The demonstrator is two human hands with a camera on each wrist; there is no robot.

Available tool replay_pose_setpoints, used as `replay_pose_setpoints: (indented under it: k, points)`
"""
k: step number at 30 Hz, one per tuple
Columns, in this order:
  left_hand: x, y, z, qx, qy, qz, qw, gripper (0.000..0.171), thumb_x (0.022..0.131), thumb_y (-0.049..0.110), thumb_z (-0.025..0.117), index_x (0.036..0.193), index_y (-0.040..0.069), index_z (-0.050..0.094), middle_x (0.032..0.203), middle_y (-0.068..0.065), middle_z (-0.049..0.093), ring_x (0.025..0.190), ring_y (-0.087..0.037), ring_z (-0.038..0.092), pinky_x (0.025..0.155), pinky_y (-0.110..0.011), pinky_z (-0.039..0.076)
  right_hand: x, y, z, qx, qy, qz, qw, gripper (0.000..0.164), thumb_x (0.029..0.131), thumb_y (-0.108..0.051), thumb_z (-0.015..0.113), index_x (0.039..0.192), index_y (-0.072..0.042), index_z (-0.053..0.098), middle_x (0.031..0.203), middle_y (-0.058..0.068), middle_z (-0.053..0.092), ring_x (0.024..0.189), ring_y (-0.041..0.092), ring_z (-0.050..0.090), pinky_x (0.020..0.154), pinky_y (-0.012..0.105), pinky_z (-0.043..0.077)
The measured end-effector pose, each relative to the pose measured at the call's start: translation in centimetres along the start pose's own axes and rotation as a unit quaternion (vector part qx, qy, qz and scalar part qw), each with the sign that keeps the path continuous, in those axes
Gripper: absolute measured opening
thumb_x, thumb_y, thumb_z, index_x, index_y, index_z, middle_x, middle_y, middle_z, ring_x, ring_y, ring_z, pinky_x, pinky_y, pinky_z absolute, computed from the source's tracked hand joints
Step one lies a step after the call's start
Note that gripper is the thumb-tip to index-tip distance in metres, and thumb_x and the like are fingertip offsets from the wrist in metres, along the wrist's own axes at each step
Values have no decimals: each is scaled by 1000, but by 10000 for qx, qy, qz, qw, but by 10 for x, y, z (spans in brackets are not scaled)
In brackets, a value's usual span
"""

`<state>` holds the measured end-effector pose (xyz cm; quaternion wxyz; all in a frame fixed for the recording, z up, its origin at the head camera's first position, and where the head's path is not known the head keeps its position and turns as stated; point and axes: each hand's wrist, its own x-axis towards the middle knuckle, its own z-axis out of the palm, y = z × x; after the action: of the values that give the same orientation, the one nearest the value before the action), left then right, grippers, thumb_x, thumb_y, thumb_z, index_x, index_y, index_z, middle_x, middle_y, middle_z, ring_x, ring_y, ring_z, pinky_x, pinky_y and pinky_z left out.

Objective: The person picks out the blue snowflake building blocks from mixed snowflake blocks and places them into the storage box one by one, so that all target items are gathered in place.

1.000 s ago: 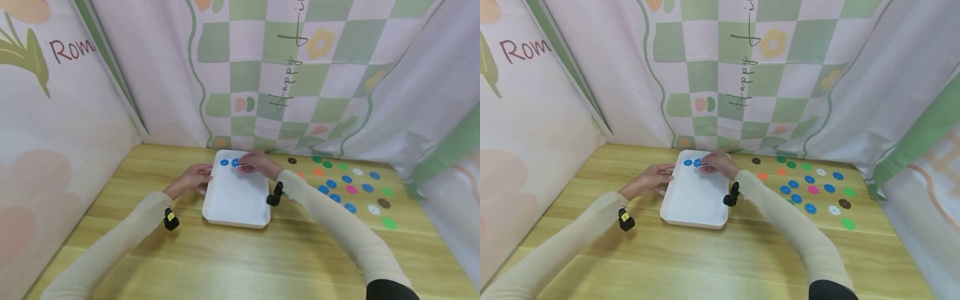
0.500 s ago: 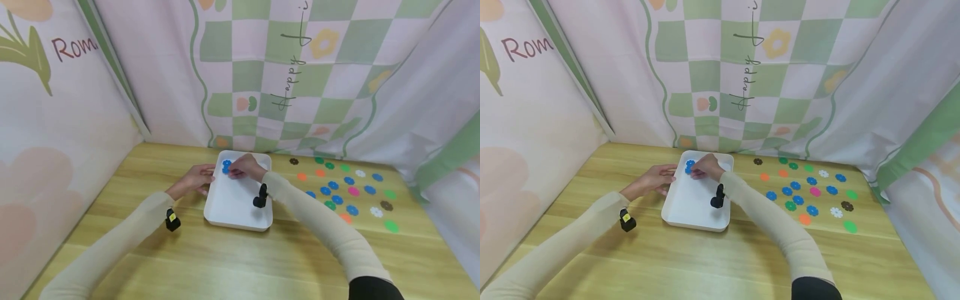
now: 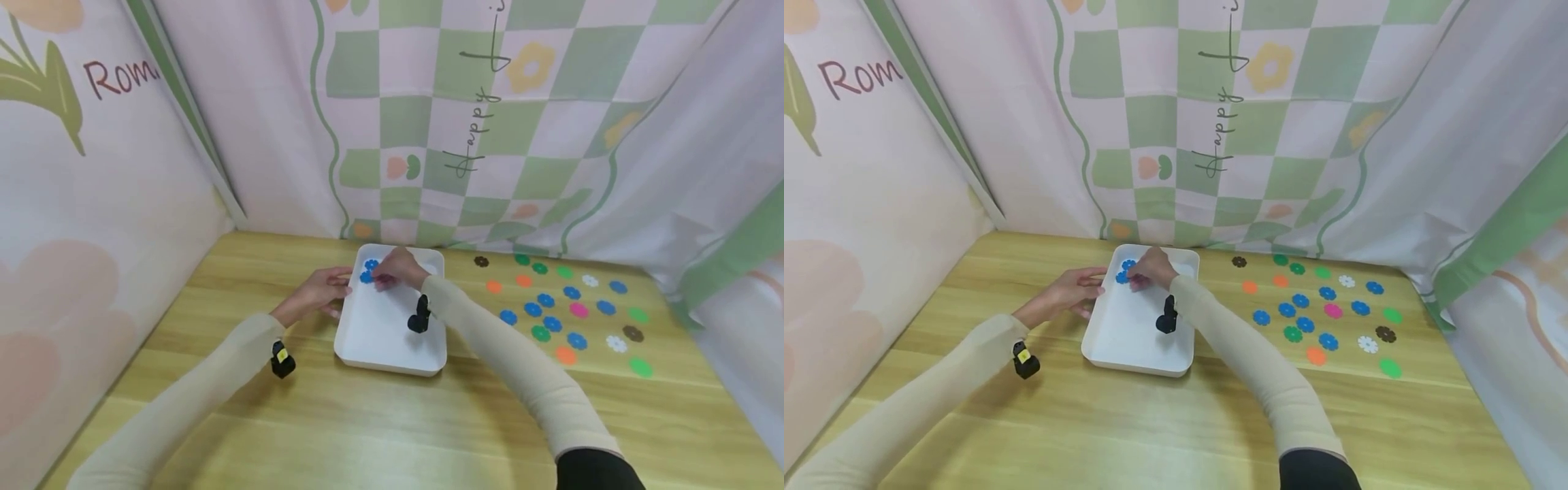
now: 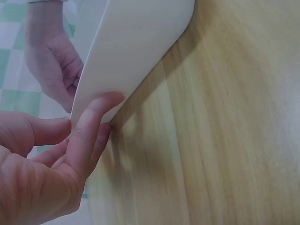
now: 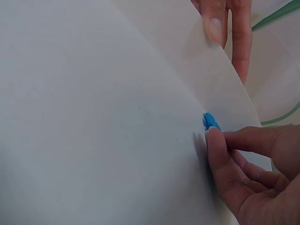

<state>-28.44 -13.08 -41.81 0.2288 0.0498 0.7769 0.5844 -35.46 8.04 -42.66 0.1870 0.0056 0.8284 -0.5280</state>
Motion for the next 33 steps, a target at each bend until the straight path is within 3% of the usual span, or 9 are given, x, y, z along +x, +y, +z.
replay_pose_setpoints:
  k: [4, 13, 21, 26, 33]
  points:
    - [-1, 1, 1, -34, -2, -26, 10000, 57, 107, 1, 53, 161, 1, 35, 158, -30, 44, 129, -45, 61, 66, -31, 67, 3, 1, 0, -253, -7, -19, 9997, 11, 90, -4, 78, 85, 6, 75, 61, 4, 69, 52, 10, 66, 51, 18, 56]
    - [2, 1, 6, 55, 147, 12, 9999, 57, 106, 2, 55, 160, 2, 38, 157, -30, 45, 125, -44, 64, 66, -32, 67, 4, 5, -12, -1056, 131, -514, 9930, 15, 89, -8, 79, 91, 7, 77, 65, 4, 71, 52, 9, 64, 50, 18, 55]
    - [-1, 1, 3, 221, 307, -2, 9993, 55, 107, 3, 54, 160, 4, 39, 156, -29, 47, 124, -43, 64, 65, -31, 66, -2, 1, -34, -1428, -573, -1226, 9804, 15, 98, -6, 70, 107, 7, 73, 98, 18, 77, 78, 19, 71, 72, 31, 66]
    - [-2, 1, 2, 217, 305, 17, 9993, 54, 108, 5, 55, 160, 3, 39, 155, -29, 49, 125, -44, 64, 67, -33, 67, -1, 0, -44, -1466, -869, -1654, 9714, 14, 99, -4, 68, 109, 6, 70, 101, 19, 75, 79, 22, 71, 74, 34, 67]
    - [-2, 0, 5, 227, 272, 7, 9994, 55, 107, 5, 56, 160, 3, 40, 155, -29, 50, 123, -42, 66, 68, -34, 67, -6, 9, -63, -1412, -919, -1808, 9690, 15, 101, -4, 66, 112, 6, 68, 102, 19, 74, 81, 23, 72, 74, 34, 67]
